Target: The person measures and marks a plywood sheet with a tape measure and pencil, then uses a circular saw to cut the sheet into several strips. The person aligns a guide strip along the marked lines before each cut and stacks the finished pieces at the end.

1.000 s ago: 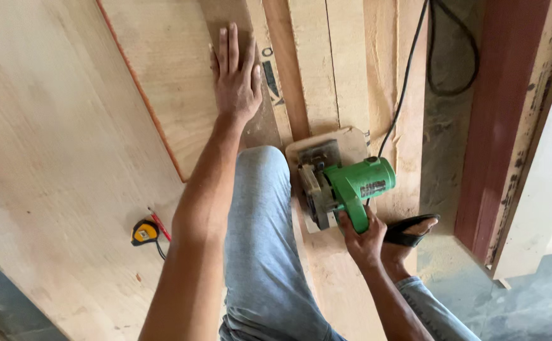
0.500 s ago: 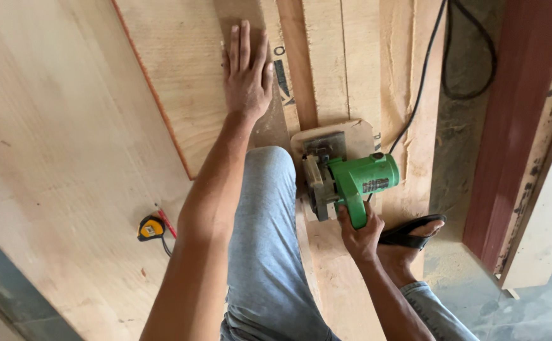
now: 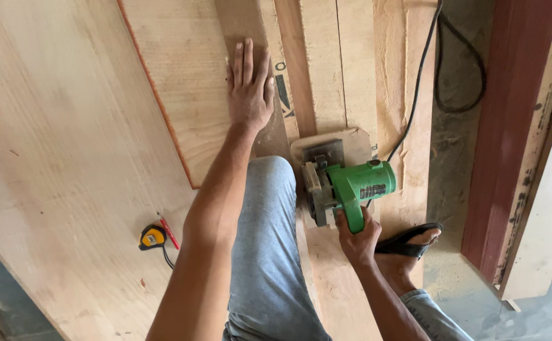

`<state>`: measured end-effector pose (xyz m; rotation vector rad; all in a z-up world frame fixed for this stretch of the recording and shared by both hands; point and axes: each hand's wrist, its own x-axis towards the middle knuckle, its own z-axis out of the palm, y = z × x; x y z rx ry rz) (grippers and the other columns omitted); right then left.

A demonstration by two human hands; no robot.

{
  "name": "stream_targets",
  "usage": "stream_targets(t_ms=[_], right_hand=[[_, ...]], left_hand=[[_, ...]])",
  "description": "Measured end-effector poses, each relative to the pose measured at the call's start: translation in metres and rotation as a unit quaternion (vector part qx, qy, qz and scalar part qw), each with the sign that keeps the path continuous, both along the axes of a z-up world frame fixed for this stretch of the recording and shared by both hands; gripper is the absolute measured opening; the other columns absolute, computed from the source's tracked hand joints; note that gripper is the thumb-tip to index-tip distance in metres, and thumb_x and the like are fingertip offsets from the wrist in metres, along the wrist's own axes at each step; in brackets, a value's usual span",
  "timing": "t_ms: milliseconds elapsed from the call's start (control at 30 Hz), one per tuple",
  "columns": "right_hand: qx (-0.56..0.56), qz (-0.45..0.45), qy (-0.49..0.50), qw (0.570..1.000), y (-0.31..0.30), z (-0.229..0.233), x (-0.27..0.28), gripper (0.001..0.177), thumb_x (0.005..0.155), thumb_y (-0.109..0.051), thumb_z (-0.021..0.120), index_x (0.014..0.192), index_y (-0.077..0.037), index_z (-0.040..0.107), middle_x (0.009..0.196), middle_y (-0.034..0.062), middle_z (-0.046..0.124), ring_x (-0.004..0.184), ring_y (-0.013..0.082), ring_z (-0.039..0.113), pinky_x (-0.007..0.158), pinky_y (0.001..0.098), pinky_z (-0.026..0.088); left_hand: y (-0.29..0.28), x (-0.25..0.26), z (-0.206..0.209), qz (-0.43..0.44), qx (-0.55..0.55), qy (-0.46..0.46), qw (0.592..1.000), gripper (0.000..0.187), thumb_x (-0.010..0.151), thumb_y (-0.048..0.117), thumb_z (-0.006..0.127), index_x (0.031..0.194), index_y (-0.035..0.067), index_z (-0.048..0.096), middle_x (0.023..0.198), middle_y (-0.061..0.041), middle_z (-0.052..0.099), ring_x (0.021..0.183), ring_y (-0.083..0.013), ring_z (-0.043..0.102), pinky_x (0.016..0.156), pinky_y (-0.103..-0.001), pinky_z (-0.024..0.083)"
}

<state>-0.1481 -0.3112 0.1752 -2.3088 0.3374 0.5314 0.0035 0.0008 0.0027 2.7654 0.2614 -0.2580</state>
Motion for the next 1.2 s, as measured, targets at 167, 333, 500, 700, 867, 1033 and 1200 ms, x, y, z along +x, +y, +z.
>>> stream_targets(t_ms=[167, 333, 500, 700, 867, 1033, 1200], right_hand=[[-0.042, -0.010, 0.084, 0.996, -0.005, 0.001, 0.004, 0.031, 0.087, -0.028, 0.078, 0.098, 0.000, 0.071, 0.067, 0.0115, 0.070, 0.052, 0.0203, 0.066, 0.048, 0.0356, 0.053], [-0.049, 0.009, 0.058, 0.997, -0.028, 0.024, 0.006, 0.034, 0.091, -0.029, 0.075, 0.105, 0.002, 0.070, 0.074, 0.0125, 0.072, 0.059, 0.0201, 0.069, 0.055, 0.0355, 0.055], [-0.057, 0.027, 0.034, 0.997, -0.038, 0.033, 0.012, 0.034, 0.093, -0.029, 0.076, 0.100, 0.003, 0.069, 0.074, 0.0148, 0.071, 0.063, 0.0223, 0.070, 0.059, 0.0364, 0.054], [-0.057, 0.036, 0.058, 0.996, -0.031, 0.024, 0.006, 0.035, 0.088, -0.032, 0.077, 0.099, 0.001, 0.069, 0.071, 0.0132, 0.072, 0.059, 0.0221, 0.070, 0.055, 0.0371, 0.056], [-0.042, 0.027, 0.021, 0.999, -0.014, 0.013, -0.005, 0.034, 0.087, -0.030, 0.079, 0.099, 0.000, 0.069, 0.070, 0.0147, 0.070, 0.059, 0.0234, 0.069, 0.056, 0.0385, 0.055], [-0.028, 0.001, 0.016, 0.999, -0.006, 0.004, -0.008, 0.031, 0.087, -0.028, 0.079, 0.093, 0.000, 0.069, 0.066, 0.0139, 0.068, 0.057, 0.0244, 0.068, 0.056, 0.0383, 0.053], [-0.020, 0.002, 0.003, 1.000, -0.003, 0.001, -0.007, 0.029, 0.087, -0.027, 0.079, 0.090, 0.000, 0.068, 0.064, 0.0137, 0.067, 0.055, 0.0240, 0.068, 0.056, 0.0380, 0.053]], left_hand=[[0.001, -0.002, 0.001, 0.001, 0.001, -0.004, 1.000, 0.056, 0.113, 0.035, 0.042, 0.166, 0.022, 0.029, 0.173, -0.011, 0.009, 0.161, -0.0305, 0.009, 0.132, -0.054, 0.008], [0.001, -0.005, 0.000, -0.001, -0.018, -0.049, 0.999, 0.056, 0.114, 0.030, 0.045, 0.167, 0.019, 0.032, 0.175, -0.012, 0.010, 0.163, -0.0318, 0.009, 0.134, -0.056, 0.010], [0.000, -0.001, 0.001, 0.000, -0.022, -0.043, 0.999, 0.056, 0.113, 0.029, 0.046, 0.167, 0.019, 0.034, 0.174, -0.013, 0.011, 0.162, -0.0323, 0.010, 0.133, -0.056, 0.011], [-0.001, -0.002, 0.004, -0.001, -0.017, -0.033, 0.999, 0.057, 0.112, 0.029, 0.046, 0.167, 0.019, 0.034, 0.174, -0.013, 0.012, 0.161, -0.0329, 0.012, 0.132, -0.056, 0.011], [0.000, -0.002, 0.004, 0.001, -0.018, -0.039, 0.999, 0.057, 0.112, 0.030, 0.045, 0.166, 0.020, 0.033, 0.174, -0.013, 0.012, 0.162, -0.0324, 0.011, 0.132, -0.055, 0.011], [-0.001, 0.000, 0.000, 0.005, -0.010, -0.035, 0.999, 0.056, 0.111, 0.030, 0.044, 0.165, 0.021, 0.033, 0.172, -0.014, 0.013, 0.160, -0.0320, 0.012, 0.130, -0.055, 0.010], [-0.001, -0.001, 0.001, 0.008, -0.017, -0.041, 0.999, 0.057, 0.111, 0.029, 0.045, 0.166, 0.020, 0.033, 0.173, -0.014, 0.013, 0.161, -0.0324, 0.012, 0.132, -0.055, 0.009]])
